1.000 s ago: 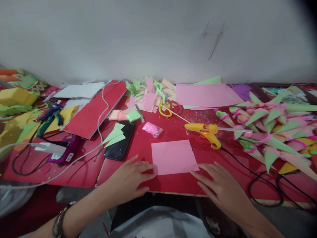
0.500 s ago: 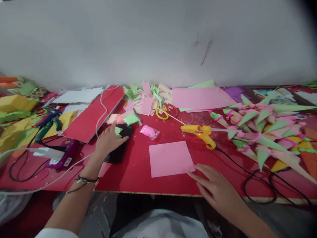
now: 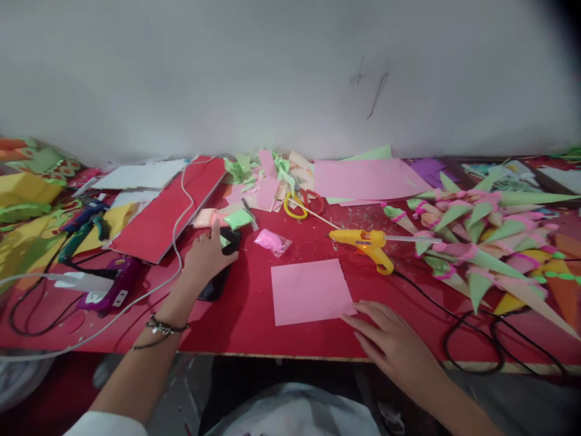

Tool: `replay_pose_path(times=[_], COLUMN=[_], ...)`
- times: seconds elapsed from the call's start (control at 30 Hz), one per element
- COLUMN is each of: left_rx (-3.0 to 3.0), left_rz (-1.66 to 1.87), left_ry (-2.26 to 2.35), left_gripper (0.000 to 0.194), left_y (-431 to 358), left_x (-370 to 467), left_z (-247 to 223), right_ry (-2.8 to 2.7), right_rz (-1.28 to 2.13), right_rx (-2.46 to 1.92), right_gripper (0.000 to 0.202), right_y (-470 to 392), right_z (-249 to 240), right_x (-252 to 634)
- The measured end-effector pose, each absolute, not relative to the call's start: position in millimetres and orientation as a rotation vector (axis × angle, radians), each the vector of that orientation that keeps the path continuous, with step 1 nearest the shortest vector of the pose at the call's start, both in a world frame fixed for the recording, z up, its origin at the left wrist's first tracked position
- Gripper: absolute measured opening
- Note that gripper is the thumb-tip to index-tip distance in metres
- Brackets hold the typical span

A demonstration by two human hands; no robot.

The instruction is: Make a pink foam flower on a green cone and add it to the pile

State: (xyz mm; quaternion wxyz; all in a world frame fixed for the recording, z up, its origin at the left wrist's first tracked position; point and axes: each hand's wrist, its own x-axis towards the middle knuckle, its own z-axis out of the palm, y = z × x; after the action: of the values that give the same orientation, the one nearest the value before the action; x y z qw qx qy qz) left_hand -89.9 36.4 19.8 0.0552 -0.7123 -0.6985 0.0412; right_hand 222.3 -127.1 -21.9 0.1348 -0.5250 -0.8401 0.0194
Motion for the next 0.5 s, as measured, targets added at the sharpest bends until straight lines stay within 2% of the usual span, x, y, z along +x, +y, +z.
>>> replay_pose_path(times=[0.17,0.33,0.5], left_rx=[-2.418,-2.949,-2.942], left_rz=[-0.206,-0.181,-0.174], left_ry=[-1.678,-1.413,-1.507], left_gripper=[0.065,0.068,0.058], left_y=[-11,-52,-57], left_x=[-39,-5,-6], left_z=[30,10,-3], right_ry=[-2.438,-2.469,-2.595], right_rz=[0.175,0.224,-0.057], right_rx=[-1.551,-1.420,-1.132], right_gripper=[0.028,0.022,0.017], right_y=[-105,-82,-77], right_z=[-16,-9,-14], right_x=[216,209,205])
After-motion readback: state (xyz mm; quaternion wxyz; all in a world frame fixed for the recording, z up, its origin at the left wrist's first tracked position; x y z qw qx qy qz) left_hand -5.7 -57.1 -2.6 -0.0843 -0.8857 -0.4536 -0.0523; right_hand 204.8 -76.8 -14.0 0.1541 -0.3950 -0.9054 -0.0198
